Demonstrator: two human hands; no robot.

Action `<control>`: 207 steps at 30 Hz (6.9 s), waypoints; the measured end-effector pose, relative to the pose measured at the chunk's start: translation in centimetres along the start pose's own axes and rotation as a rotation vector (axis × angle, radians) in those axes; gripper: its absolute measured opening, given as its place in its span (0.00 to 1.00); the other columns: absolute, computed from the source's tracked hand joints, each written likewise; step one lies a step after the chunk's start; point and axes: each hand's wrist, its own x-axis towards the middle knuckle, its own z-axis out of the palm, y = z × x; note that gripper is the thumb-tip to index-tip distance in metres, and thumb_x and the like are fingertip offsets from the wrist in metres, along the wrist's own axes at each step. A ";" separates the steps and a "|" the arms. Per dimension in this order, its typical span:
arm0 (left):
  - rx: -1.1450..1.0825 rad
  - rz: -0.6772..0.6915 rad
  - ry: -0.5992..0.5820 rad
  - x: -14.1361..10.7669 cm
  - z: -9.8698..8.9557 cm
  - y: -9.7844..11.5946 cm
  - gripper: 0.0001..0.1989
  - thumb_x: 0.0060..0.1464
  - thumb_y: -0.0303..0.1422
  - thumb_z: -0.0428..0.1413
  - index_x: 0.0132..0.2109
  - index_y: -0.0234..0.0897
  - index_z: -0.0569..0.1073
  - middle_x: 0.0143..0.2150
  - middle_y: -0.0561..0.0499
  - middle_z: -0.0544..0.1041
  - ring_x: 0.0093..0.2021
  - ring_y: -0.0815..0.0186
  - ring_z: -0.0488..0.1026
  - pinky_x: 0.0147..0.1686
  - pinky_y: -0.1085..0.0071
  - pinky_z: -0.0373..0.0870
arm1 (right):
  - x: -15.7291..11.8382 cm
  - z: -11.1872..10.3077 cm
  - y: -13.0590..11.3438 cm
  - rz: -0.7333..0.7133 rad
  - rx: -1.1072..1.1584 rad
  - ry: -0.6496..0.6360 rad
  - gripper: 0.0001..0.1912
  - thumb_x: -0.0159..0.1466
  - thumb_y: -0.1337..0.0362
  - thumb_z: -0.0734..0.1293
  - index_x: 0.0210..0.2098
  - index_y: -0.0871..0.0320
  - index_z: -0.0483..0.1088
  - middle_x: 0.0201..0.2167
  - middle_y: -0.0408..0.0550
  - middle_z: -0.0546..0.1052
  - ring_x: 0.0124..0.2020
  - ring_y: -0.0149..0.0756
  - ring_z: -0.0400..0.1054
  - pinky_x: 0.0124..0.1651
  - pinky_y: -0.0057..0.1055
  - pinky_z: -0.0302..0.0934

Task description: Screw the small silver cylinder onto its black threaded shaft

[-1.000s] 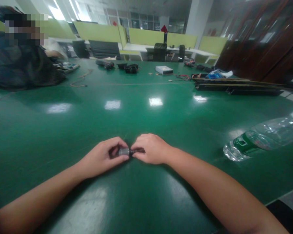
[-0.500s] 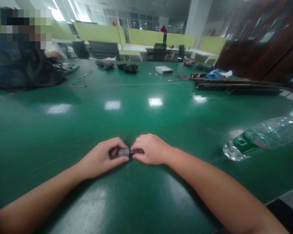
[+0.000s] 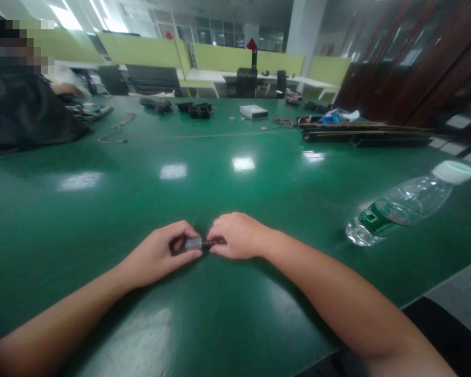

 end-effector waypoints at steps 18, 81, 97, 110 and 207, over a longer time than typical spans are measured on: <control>-0.008 0.003 0.014 0.0 -0.1 0.3 0.14 0.56 0.43 0.60 0.40 0.37 0.75 0.30 0.53 0.71 0.28 0.65 0.68 0.29 0.71 0.60 | -0.9 1.5 -0.4 0.129 0.200 0.124 0.10 0.62 0.67 0.70 0.43 0.60 0.78 0.37 0.48 0.78 0.38 0.34 0.70 0.42 0.28 0.61; -0.012 0.037 -0.010 -0.2 -0.2 0.2 0.13 0.60 0.43 0.57 0.42 0.38 0.76 0.31 0.53 0.74 0.30 0.66 0.69 0.32 0.71 0.62 | -1.4 1.4 0.0 0.098 0.223 0.126 0.10 0.62 0.68 0.70 0.43 0.58 0.78 0.36 0.47 0.79 0.38 0.34 0.70 0.43 0.29 0.62; -0.001 0.037 -0.017 -0.2 -0.2 0.2 0.11 0.58 0.41 0.59 0.42 0.39 0.76 0.32 0.53 0.75 0.30 0.66 0.69 0.32 0.71 0.62 | -1.4 1.4 -0.1 0.081 0.215 0.123 0.09 0.63 0.68 0.70 0.43 0.58 0.78 0.36 0.47 0.79 0.39 0.35 0.70 0.44 0.30 0.62; 0.015 -0.004 0.031 -0.1 0.2 0.4 0.12 0.55 0.42 0.60 0.39 0.38 0.75 0.29 0.54 0.72 0.29 0.66 0.69 0.29 0.72 0.60 | -1.0 1.8 -0.3 0.090 0.180 0.149 0.08 0.64 0.65 0.70 0.42 0.58 0.78 0.37 0.48 0.79 0.40 0.36 0.70 0.44 0.31 0.62; 0.015 -0.001 0.004 -0.1 0.1 0.3 0.13 0.55 0.43 0.60 0.40 0.38 0.75 0.29 0.55 0.72 0.29 0.66 0.68 0.30 0.71 0.60 | -1.8 0.5 0.3 0.143 0.271 0.119 0.10 0.58 0.70 0.72 0.40 0.58 0.79 0.33 0.45 0.77 0.34 0.31 0.70 0.38 0.27 0.62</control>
